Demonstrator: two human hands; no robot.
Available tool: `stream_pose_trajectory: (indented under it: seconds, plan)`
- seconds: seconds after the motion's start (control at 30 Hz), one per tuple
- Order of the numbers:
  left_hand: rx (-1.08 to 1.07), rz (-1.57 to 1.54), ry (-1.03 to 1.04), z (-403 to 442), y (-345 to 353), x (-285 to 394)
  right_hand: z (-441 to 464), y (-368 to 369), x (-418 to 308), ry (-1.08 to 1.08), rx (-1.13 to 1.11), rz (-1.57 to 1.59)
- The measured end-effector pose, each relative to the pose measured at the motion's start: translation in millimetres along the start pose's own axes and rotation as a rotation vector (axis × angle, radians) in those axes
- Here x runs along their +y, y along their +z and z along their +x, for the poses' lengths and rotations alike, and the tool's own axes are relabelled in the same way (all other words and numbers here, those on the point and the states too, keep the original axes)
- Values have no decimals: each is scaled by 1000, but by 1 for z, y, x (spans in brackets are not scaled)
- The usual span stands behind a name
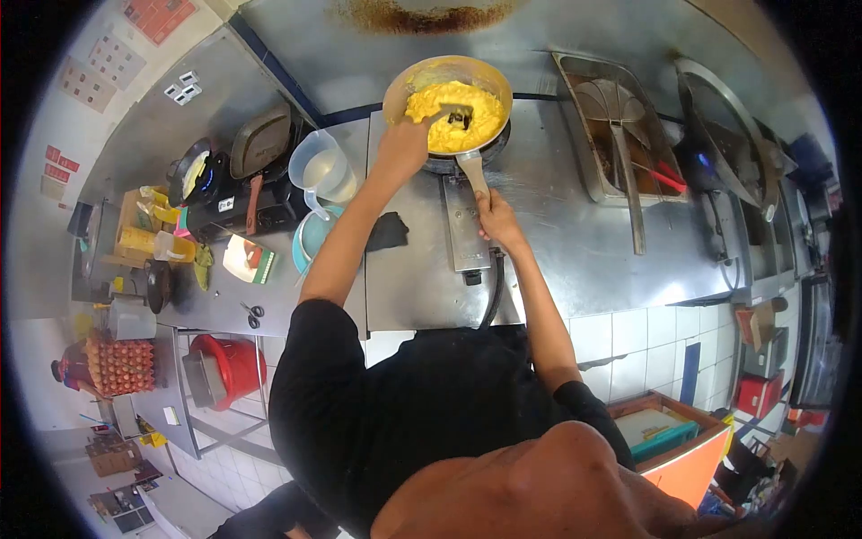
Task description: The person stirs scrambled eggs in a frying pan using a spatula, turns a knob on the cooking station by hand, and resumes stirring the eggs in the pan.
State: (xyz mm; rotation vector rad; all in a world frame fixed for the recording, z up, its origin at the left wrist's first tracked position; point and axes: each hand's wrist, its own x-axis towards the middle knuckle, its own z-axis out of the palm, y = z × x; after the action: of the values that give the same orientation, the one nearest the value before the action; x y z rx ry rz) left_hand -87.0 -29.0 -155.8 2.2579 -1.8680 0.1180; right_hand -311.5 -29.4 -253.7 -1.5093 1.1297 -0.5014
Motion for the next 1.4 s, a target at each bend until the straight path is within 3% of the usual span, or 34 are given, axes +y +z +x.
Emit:
stream_pose_trajectory:
  seconds: [0.1,0.3,0.43,0.53,0.6,0.63,0.67,0.73,0.77,0.8,0.83,0.87,1.03,1.1,1.13,1.17,1.2,1.4]
  plan:
    - [93,-96,7,35,38,-28,0,-2,-2,-8,-10,-24]
    - [104,-250,-96,35,-37,-48,2,-1,2,26,-12,19]
    - [120,-152,-154,75,-24,-60,3,-1,2,11,-9,12]
    - [86,12,42,116,36,-77,1,0,4,-37,-2,17]
    - [233,-212,172,111,50,-65,3,0,7,-19,21,10]
    - [55,-71,191,104,37,-55,5,1,13,-46,16,11]
    - [-13,41,365,98,32,-57,9,2,20,-80,22,12]
    - [-69,-70,340,52,-10,-31,7,0,16,-51,-10,-74]
    - [-63,-168,337,39,-19,-37,13,8,24,-69,78,-57]
    - [-113,-211,329,31,-36,-36,8,4,12,35,37,19]
    - [-64,-226,375,16,-56,-37,9,9,20,-49,73,-35]
    - [-129,-125,336,10,-79,-32,17,9,28,-121,94,-86]
    - [-141,-35,349,-40,-149,-29,10,5,18,-60,44,-48]
    - [-126,17,461,-38,-119,-48,12,4,23,-79,54,-48]
    - [-158,127,375,-41,-114,-28,31,16,48,-136,94,-117]
    - [-98,194,426,-31,-81,-32,29,13,42,-107,75,-131]
    - [-63,183,254,-27,-52,-23,25,7,34,-53,-24,-143]
    - [147,125,70,19,35,3,17,4,23,-37,15,-11]
